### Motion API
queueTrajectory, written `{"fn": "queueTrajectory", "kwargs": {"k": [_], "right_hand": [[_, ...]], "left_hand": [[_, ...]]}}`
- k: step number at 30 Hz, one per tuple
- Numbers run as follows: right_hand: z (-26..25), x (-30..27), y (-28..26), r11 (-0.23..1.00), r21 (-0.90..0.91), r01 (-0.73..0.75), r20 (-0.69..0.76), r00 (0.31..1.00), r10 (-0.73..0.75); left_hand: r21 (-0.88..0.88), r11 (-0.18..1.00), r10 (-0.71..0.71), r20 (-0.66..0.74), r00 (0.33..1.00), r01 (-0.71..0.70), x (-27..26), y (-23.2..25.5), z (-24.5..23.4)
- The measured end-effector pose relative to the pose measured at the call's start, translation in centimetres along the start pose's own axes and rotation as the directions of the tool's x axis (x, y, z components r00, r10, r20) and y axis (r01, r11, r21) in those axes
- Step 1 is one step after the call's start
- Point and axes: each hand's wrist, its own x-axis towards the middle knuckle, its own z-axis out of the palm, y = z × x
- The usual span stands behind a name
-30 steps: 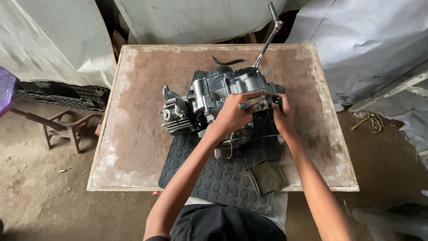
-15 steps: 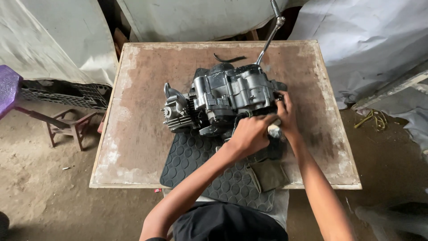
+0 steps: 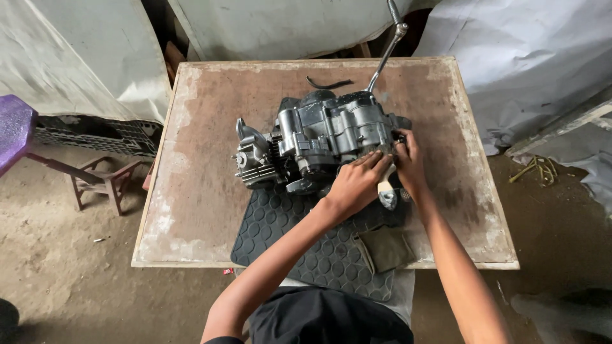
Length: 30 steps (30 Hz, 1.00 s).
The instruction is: Cleaning a motorcycle engine component with a brush and a rag on a workbench.
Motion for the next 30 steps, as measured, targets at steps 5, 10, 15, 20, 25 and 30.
{"fn": "queueTrajectory", "kwargs": {"k": [5, 10, 15, 20, 25, 30], "right_hand": [[0.5, 0.0, 0.2, 0.999, -0.038, 0.012, -0.034, 0.999, -0.013], [0.2, 0.1, 0.6, 0.995, -0.008, 0.096, -0.033, 0.995, -0.096], [0.3, -0.5, -1.8, 0.97, -0.052, 0.239, -0.033, 0.97, -0.241], [-0.4, 1.4, 4.2, 0.952, 0.03, 0.303, 0.079, 0.949, -0.305], [-0.3, 0.5, 2.0, 0.979, -0.008, 0.203, 0.049, 0.978, -0.202], [0.3, 1.5, 2.9, 0.993, -0.088, 0.082, -0.014, 0.996, -0.084]], "left_hand": [[-0.087, 0.988, -0.109, 0.208, 0.972, 0.13, 0.4, 1.1, -1.6], [-0.185, 0.942, -0.202, 0.354, 0.913, 0.28, 2.5, 1.3, -1.8], [-0.184, 0.961, -0.167, 0.213, 0.963, 0.208, 4.8, -1.2, 0.2], [0.096, 0.989, 0.12, -0.108, 0.987, -0.11, 0.3, -0.5, 3.1], [0.185, 0.973, 0.161, -0.107, 0.981, -0.14, -1.9, 0.4, 4.2], [-0.236, 0.934, -0.163, 0.381, 0.91, 0.267, -1.6, -0.1, 2.4]]}}
